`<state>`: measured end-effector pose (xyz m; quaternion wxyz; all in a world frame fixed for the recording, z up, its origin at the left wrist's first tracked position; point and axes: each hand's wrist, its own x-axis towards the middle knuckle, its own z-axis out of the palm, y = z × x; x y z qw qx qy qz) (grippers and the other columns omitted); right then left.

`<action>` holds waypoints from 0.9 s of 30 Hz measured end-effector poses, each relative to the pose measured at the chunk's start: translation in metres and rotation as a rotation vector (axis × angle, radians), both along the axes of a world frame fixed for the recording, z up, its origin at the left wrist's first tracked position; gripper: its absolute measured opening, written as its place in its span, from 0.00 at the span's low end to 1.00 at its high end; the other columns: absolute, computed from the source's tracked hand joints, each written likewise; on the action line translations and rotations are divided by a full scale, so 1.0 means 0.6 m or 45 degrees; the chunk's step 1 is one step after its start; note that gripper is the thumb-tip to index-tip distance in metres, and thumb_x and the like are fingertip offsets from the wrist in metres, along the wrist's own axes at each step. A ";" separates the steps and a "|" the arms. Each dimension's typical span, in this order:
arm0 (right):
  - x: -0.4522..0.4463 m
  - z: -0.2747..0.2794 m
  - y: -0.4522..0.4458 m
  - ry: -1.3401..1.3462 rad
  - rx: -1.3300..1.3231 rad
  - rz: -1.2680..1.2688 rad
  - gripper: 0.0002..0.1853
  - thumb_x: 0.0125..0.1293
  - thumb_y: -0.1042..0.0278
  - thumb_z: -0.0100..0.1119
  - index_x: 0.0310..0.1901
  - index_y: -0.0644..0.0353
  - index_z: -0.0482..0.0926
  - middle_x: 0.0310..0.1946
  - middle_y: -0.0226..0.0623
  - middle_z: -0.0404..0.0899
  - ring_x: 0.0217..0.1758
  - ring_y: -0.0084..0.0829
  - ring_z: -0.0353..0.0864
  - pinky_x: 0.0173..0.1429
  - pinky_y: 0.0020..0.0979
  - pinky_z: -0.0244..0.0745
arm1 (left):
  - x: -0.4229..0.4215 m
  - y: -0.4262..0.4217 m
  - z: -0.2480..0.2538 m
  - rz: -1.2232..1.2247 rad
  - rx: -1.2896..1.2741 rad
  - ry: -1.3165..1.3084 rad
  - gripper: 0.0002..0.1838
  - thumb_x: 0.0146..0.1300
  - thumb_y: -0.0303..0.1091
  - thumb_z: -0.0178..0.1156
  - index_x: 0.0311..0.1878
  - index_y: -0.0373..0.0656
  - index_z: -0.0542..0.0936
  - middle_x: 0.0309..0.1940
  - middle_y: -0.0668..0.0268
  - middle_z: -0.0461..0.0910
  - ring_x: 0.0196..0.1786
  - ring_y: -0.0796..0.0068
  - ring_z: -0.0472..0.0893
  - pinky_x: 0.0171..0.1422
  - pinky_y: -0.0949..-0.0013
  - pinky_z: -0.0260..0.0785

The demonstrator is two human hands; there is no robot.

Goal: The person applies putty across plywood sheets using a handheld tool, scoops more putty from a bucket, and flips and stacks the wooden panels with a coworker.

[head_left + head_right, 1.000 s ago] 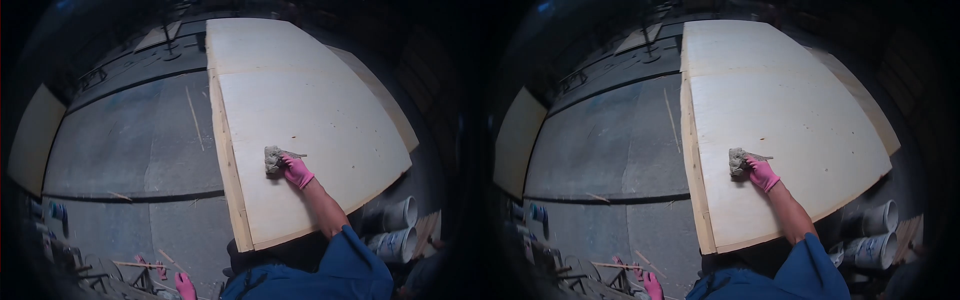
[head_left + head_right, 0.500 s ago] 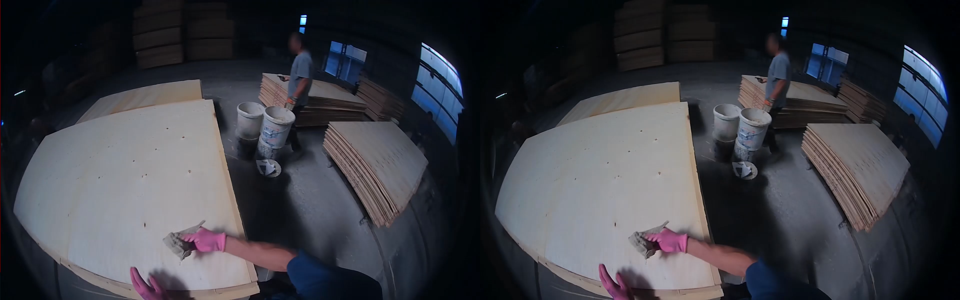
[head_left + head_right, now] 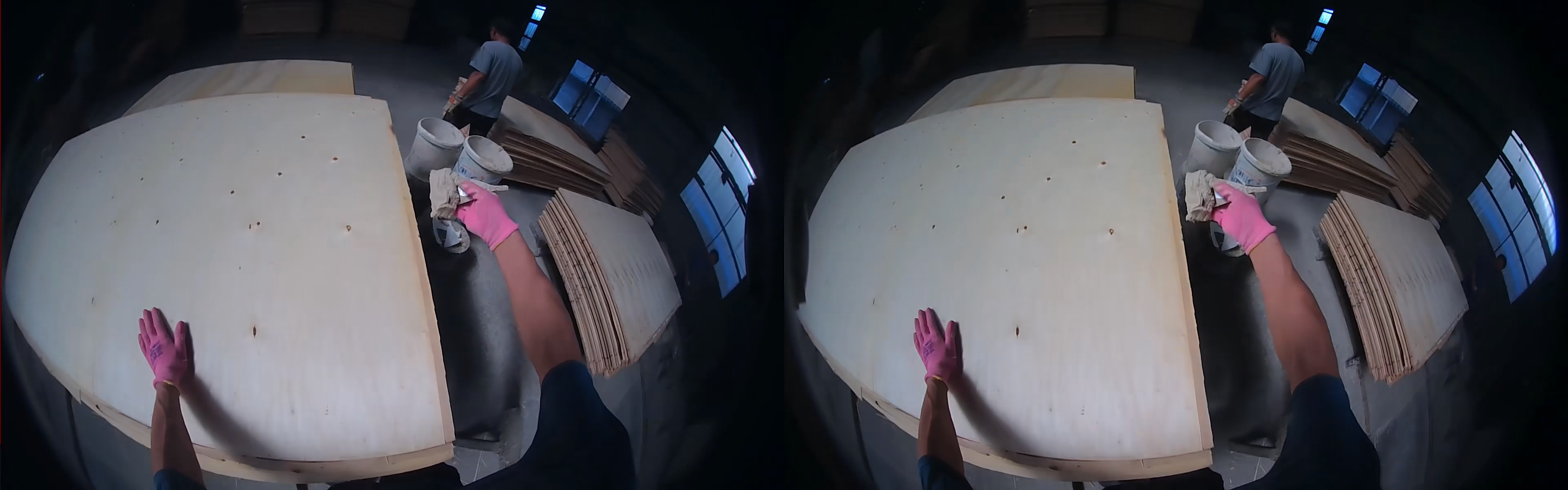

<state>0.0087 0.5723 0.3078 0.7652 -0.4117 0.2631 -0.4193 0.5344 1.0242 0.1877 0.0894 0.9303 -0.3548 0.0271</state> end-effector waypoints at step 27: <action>-0.072 -0.100 0.568 1.679 -1.217 0.255 0.13 0.65 0.59 0.62 0.47 0.52 0.89 0.42 0.39 0.88 0.46 0.41 0.85 0.51 0.41 0.75 | 0.078 0.031 -0.042 -0.268 0.029 -0.092 0.39 0.77 0.59 0.44 0.79 0.41 0.57 0.80 0.53 0.53 0.83 0.51 0.49 0.84 0.53 0.42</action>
